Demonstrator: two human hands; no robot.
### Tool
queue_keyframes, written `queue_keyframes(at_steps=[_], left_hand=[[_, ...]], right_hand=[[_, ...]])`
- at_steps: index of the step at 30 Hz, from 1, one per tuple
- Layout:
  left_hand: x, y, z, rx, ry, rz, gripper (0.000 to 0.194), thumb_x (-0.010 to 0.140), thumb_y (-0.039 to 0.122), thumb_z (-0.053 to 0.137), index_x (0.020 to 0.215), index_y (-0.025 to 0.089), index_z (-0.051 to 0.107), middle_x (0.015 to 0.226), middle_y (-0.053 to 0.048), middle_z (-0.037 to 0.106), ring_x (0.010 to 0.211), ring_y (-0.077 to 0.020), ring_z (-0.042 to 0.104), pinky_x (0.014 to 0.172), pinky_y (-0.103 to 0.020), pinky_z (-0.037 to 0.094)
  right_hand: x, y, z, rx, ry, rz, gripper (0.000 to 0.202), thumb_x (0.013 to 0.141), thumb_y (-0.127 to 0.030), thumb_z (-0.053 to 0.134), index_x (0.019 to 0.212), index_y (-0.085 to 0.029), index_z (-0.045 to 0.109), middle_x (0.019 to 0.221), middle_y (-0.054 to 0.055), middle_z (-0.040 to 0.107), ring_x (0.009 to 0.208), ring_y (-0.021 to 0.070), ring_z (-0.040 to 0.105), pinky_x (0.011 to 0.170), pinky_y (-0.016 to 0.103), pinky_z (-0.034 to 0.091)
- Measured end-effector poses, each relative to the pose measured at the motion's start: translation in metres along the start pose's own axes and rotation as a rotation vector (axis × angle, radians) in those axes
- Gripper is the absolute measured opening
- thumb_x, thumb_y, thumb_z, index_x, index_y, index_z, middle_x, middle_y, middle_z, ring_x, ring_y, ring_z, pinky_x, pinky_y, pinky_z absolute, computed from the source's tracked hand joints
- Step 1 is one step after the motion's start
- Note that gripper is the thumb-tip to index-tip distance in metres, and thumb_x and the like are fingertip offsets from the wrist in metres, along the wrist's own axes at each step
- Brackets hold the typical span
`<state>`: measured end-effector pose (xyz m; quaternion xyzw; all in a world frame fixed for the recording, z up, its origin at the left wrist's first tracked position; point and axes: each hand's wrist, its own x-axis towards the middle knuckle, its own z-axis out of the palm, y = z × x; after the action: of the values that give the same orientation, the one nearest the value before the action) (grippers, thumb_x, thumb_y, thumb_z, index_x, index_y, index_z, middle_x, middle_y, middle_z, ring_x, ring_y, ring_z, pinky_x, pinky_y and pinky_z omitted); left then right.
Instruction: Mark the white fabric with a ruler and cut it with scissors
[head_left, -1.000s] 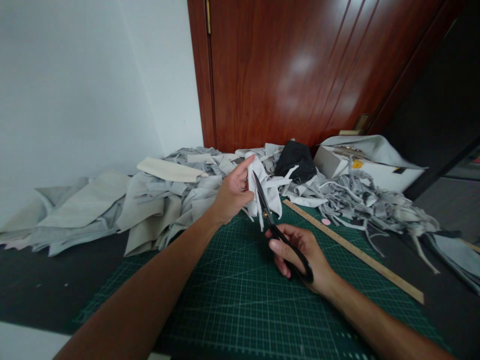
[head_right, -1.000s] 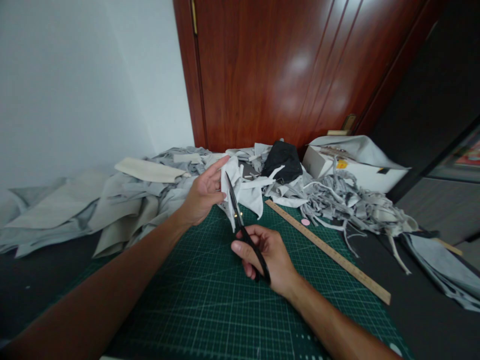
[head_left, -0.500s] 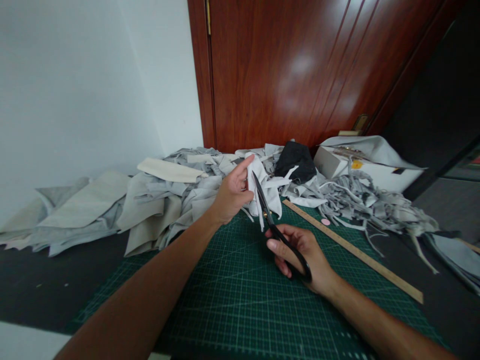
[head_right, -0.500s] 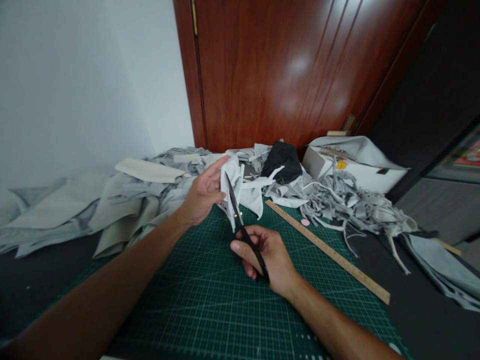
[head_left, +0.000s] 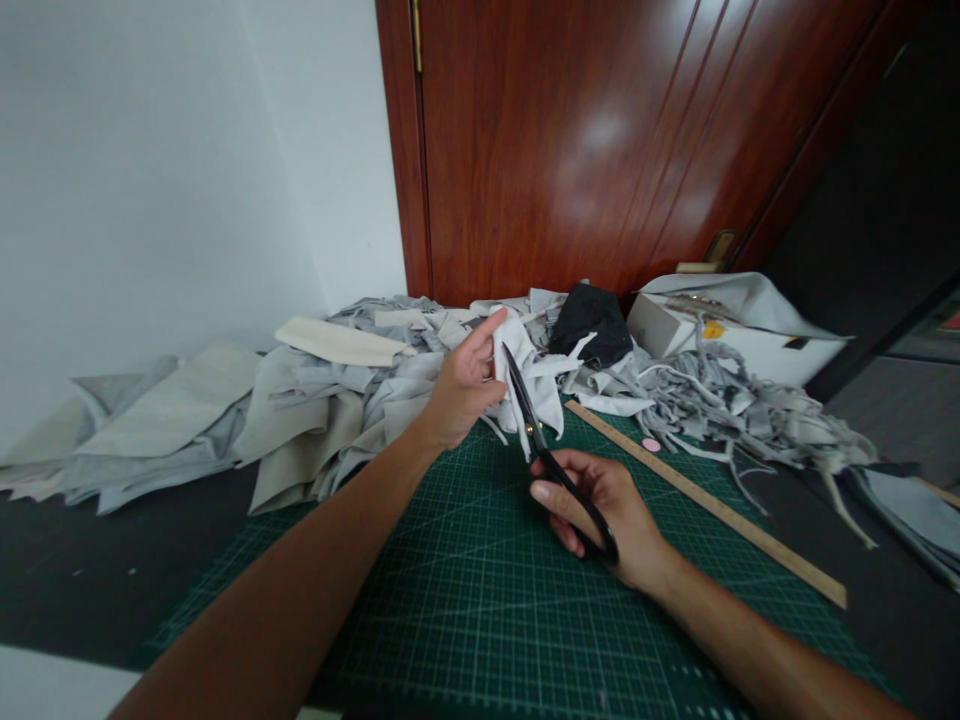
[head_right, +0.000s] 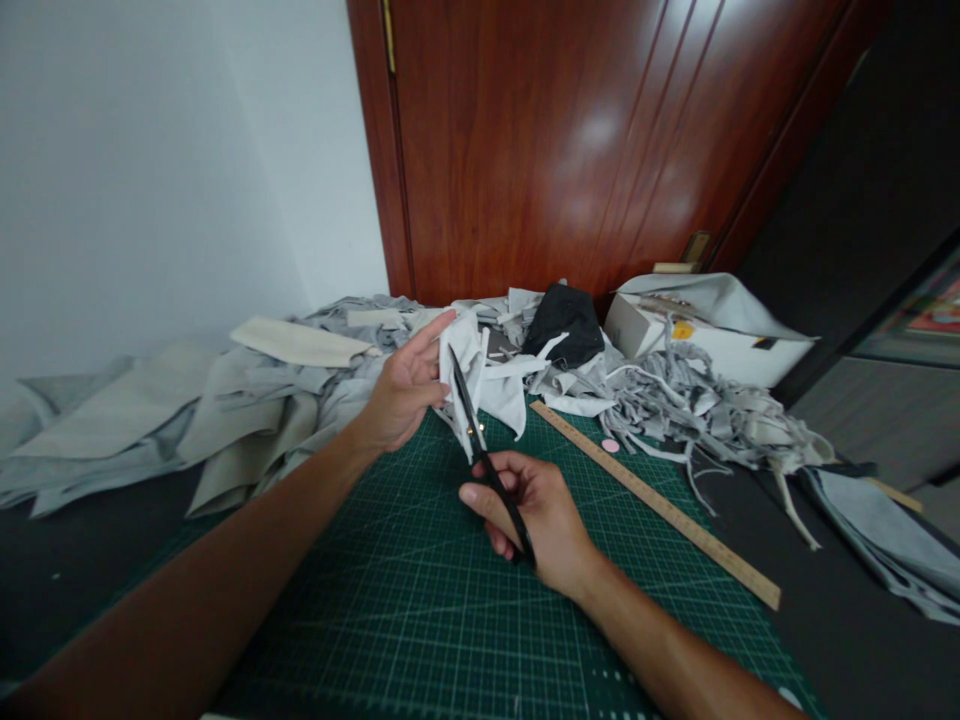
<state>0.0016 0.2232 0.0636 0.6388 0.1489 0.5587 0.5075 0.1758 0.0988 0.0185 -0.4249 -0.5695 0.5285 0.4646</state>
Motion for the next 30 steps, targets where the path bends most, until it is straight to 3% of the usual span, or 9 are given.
queue_keyframes(at_steps=[12, 30], left_hand=[[0.0009, -0.0003, 0.0004, -0.075, 0.063, -0.017, 0.089, 0.059, 0.005, 0.07, 0.146, 0.022, 0.058, 0.104, -0.003, 0.074, 0.066, -0.0101, 0.051, 0.046, -0.019, 0.033], [-0.0016, -0.0042, 0.0029, -0.066, 0.095, -0.036, 0.081, 0.061, 0.009, 0.074, 0.14, 0.022, 0.063, 0.1, -0.003, 0.074, 0.064, -0.0108, 0.053, 0.048, -0.02, 0.035]], right_hand=[[0.0001, -0.0007, 0.0016, -0.015, 0.004, 0.019, 0.057, 0.076, -0.062, 0.087, 0.098, -0.016, 0.063, 0.045, -0.01, 0.053, 0.034, 0.0063, 0.039, 0.036, 0.018, 0.028], [0.0011, 0.0013, 0.0014, 0.004, 0.034, 0.016, 0.055, 0.072, -0.056, 0.092, 0.096, -0.015, 0.065, 0.044, -0.008, 0.057, 0.033, 0.0072, 0.043, 0.035, 0.017, 0.032]])
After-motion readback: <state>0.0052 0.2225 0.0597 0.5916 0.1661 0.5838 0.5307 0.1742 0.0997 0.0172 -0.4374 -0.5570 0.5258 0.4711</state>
